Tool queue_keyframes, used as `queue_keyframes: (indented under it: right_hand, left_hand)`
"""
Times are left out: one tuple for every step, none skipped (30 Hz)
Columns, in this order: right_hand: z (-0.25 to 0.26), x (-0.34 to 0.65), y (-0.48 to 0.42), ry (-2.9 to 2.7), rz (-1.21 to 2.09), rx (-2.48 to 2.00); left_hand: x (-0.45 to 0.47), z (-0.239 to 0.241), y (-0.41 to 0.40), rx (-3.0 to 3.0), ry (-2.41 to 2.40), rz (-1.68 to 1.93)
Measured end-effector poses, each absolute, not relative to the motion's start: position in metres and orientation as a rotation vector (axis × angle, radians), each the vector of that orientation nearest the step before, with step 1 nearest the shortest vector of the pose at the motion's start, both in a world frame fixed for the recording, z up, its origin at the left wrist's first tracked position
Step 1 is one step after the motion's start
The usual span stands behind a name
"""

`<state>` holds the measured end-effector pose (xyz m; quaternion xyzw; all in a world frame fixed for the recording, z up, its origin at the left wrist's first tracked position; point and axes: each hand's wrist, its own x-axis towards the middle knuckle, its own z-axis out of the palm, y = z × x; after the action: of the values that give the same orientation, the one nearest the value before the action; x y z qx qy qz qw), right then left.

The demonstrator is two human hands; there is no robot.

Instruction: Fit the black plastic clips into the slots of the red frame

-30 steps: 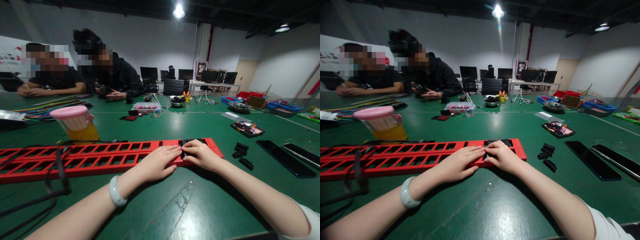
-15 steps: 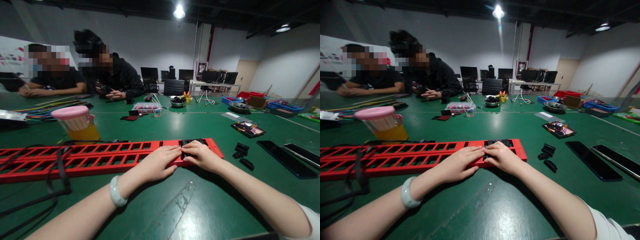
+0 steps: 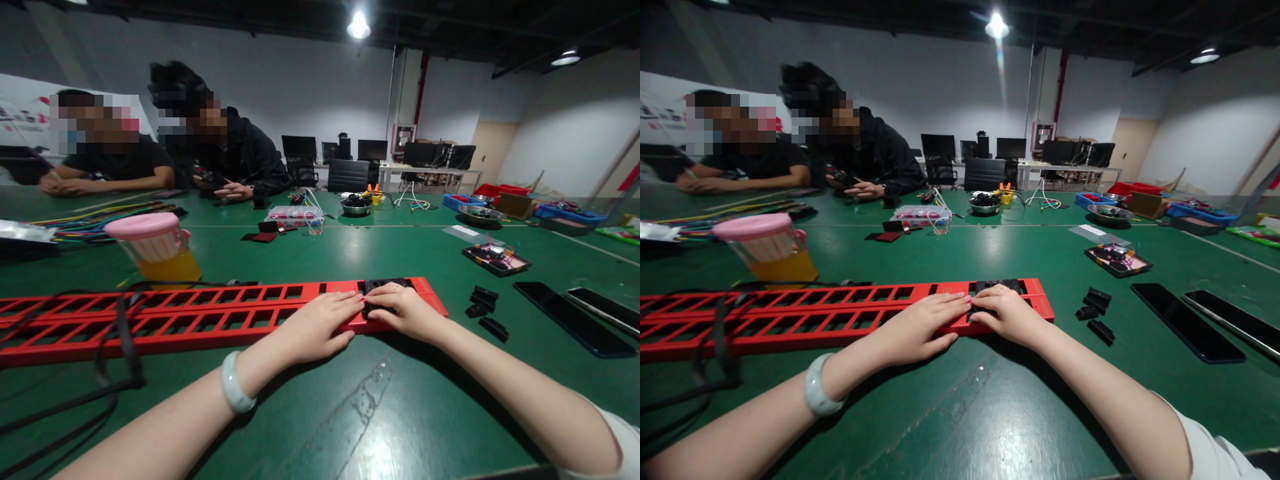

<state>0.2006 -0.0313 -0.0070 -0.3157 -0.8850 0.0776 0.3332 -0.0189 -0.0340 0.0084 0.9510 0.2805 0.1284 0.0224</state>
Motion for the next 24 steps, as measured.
queue_keyframes:
  right_hand:
    - [-0.007,0.2008,-0.0312,-2.311,0.211,-0.822]
    - [-0.007,0.2008,-0.0312,-2.311,0.219,-0.822]
    - [-0.007,0.2008,-0.0313,-2.31,0.226,-0.825]
    - [-0.0071,0.2007,-0.0314,-2.307,0.231,-0.83]
    - [-0.0072,0.2005,-0.0316,-2.302,0.234,-0.835]
    - [-0.0072,0.2003,-0.0318,-2.296,0.235,-0.839]
    - [-0.0073,0.2001,-0.032,-2.292,0.236,-0.84]
    - [-0.0073,0.1999,-0.0321,-2.287,0.236,-0.842]
    - [-0.0072,0.1998,-0.0322,-2.283,0.238,-0.845]
    - [-0.007,0.1998,-0.0322,-2.281,0.242,-0.847]
    - [-0.0066,0.1999,-0.0321,-2.28,0.249,-0.849]
    - [-0.006,0.2002,-0.032,-2.28,0.257,-0.852]
    - [-0.0052,0.2006,-0.0319,-2.284,0.269,-0.855]
    - [-0.0043,0.2011,-0.0318,-2.292,0.28,-0.857]
    - [-0.0033,0.2015,-0.0318,-2.303,0.291,-0.858]
    - [-0.0023,0.2019,-0.0318,-2.311,0.298,-0.863]
    - [-0.0015,0.2022,-0.0319,-2.318,0.301,-0.867]
    - [-0.0008,0.2024,-0.032,-2.323,0.301,-0.871]
    - [-0.0004,0.2025,-0.0321,-2.325,0.297,-0.873]
    - [0.0,0.2026,-0.0322,-2.327,0.289,-0.872]
    - [0.0002,0.2025,-0.0321,-2.331,0.277,-0.868]
    - [0.0005,0.2025,-0.032,-2.339,0.261,-0.859]
    - [0.0008,0.2025,-0.0319,-2.35,0.241,-0.849]
    - [0.0011,0.2026,-0.0316,-2.362,0.221,-0.837]
  left_hand:
    - [-0.0189,0.0085,-0.034,2.949,0.869,0.39]
    - [-0.019,0.0086,-0.0341,2.95,0.873,0.383]
    - [-0.019,0.0088,-0.0342,2.948,0.879,0.379]
    - [-0.019,0.0089,-0.0343,2.945,0.884,0.379]
    - [-0.0189,0.009,-0.0344,2.943,0.886,0.381]
    - [-0.0188,0.0091,-0.0345,2.941,0.883,0.387]
    - [-0.0188,0.0091,-0.0345,2.941,0.878,0.394]
    - [-0.0187,0.009,-0.0345,2.943,0.871,0.4]
    - [-0.0186,0.009,-0.0345,2.945,0.866,0.407]
    - [-0.0185,0.0089,-0.0344,2.947,0.862,0.413]
    - [-0.0185,0.0087,-0.0342,2.948,0.86,0.418]
    - [-0.0185,0.0086,-0.034,2.949,0.859,0.42]
    - [-0.0185,0.0085,-0.0339,2.949,0.861,0.418]
    - [-0.0185,0.0084,-0.0337,2.95,0.863,0.415]
    - [-0.0186,0.0083,-0.0337,2.951,0.864,0.411]
    - [-0.0185,0.0083,-0.0337,2.952,0.865,0.406]
    - [-0.0185,0.0083,-0.0338,2.954,0.865,0.403]
    - [-0.0185,0.0083,-0.0339,2.957,0.863,0.401]
    - [-0.0185,0.0084,-0.034,2.959,0.863,0.4]
    - [-0.0185,0.0084,-0.0342,2.962,0.865,0.396]
    - [-0.0185,0.0085,-0.0342,2.965,0.869,0.391]
    - [-0.0186,0.0085,-0.0341,2.969,0.872,0.385]
    - [-0.0187,0.0086,-0.034,2.973,0.875,0.378]
    - [-0.0188,0.0086,-0.0338,2.976,0.876,0.372]
